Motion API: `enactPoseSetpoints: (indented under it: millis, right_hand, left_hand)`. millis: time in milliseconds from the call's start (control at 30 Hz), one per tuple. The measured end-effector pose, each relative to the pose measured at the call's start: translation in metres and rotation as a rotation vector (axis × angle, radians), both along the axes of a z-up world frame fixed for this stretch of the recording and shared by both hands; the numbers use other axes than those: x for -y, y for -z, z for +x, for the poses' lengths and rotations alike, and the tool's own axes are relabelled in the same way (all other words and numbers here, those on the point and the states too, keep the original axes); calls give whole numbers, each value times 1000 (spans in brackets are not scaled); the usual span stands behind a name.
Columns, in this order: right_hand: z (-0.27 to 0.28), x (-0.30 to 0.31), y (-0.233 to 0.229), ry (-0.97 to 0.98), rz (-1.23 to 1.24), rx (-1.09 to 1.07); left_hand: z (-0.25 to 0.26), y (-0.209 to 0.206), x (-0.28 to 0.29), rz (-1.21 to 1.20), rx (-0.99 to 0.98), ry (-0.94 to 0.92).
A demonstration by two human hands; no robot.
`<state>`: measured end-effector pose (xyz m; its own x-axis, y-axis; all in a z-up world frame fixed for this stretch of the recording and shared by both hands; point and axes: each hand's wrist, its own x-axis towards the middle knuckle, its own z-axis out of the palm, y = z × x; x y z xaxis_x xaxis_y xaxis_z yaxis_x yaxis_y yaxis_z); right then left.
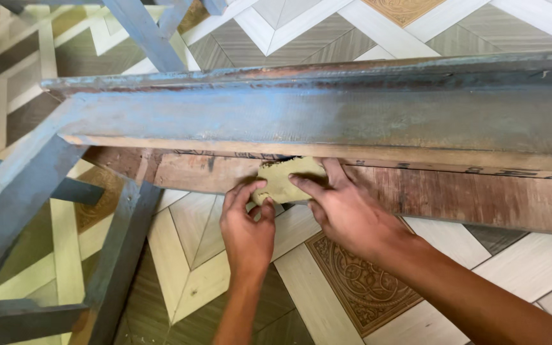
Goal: The person uses a sanding block to smooth the surface of a wooden chair frame. They systematically rub the sandpaper along the legs and crossbars of the chair, focusing on removing old paint and smoothing the wood grain.
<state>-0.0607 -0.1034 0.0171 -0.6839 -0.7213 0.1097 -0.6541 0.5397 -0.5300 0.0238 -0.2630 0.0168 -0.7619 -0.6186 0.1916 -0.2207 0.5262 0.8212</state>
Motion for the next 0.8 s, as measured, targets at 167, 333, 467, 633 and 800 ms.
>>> enactPoseSetpoints:
  millis: [167, 333, 467, 633, 800]
  right_hand:
    - [-8, 2, 14, 45, -45, 109]
    - [-6, -17, 21, 91, -279, -59]
    - [-9, -48, 26, 166, -264, 17]
    - [-7, -81, 32, 287, -260, 97]
    - [8, -87, 33, 352, -300, -74]
  left_hand:
    - [2, 5, -4, -63, -3, 64]
    - [1, 6, -26, -93, -5, 85]
    - [-6, 13, -60, -78, 11, 81]
    - [-8, 16, -104, -64, -21, 146]
    - [-8, 13, -108, -76, 70, 145]
